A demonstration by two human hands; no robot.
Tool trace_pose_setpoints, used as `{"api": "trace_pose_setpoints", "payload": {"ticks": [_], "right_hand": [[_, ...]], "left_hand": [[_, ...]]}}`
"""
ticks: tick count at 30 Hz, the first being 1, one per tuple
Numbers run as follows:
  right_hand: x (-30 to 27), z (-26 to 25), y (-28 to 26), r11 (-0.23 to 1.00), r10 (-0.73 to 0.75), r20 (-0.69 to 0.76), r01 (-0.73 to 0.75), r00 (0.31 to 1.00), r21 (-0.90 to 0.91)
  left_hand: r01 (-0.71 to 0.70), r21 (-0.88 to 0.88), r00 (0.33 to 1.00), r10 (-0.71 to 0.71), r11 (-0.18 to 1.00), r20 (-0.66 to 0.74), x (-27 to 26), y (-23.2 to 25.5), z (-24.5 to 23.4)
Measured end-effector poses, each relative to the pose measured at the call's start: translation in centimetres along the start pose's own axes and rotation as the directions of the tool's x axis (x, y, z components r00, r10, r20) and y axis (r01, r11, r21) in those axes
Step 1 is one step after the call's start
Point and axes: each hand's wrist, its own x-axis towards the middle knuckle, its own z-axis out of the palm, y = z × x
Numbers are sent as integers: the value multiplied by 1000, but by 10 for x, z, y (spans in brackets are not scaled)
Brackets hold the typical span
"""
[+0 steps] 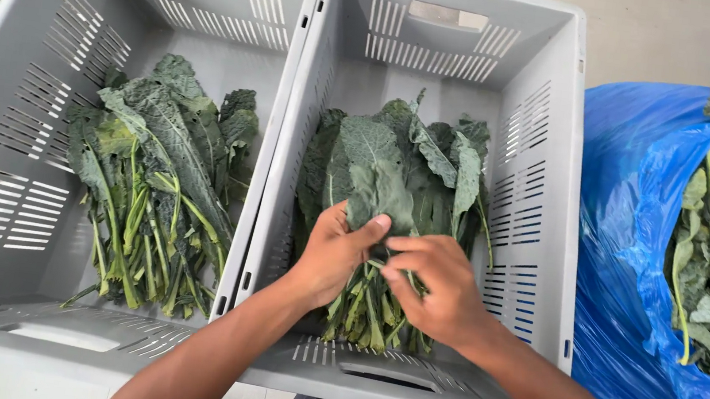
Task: The person picks up bunches of leafy green vegetables from a large blue plastic bag and places them into two grey plastic crates. The person handles the vegetables by hand, arranging them within the crates.
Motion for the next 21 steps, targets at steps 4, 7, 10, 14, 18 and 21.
{"api": "trace_pose_setpoints", "payload": {"ticks": [4,7,10,14,18,21], "right_hand": [[-12,6,24,874,367,-123,-297,922,384],[-7,6,36,481,608,148,-510,780,714],[-8,8,39,218,630,372,-615,682,758],[-16,11,47,138,716,372,-642,591,754],[-24,16,54,169,705,339,-611,623,773],[-15,15,46,192,703,308,-588,641,786]], "left_hand": [[0,77,999,4,997,-51,1,3,-3],[-7,141,1000,10,990,-19,-4,5,3],[8,164,1000,-9,986,2,3,-7,-5],[77,109,996,-70,991,-61,6,-8,-7],[79,62,996,-76,995,-40,5,-1,-4],[84,62,995,-80,995,-62,6,-1,-8]]}}
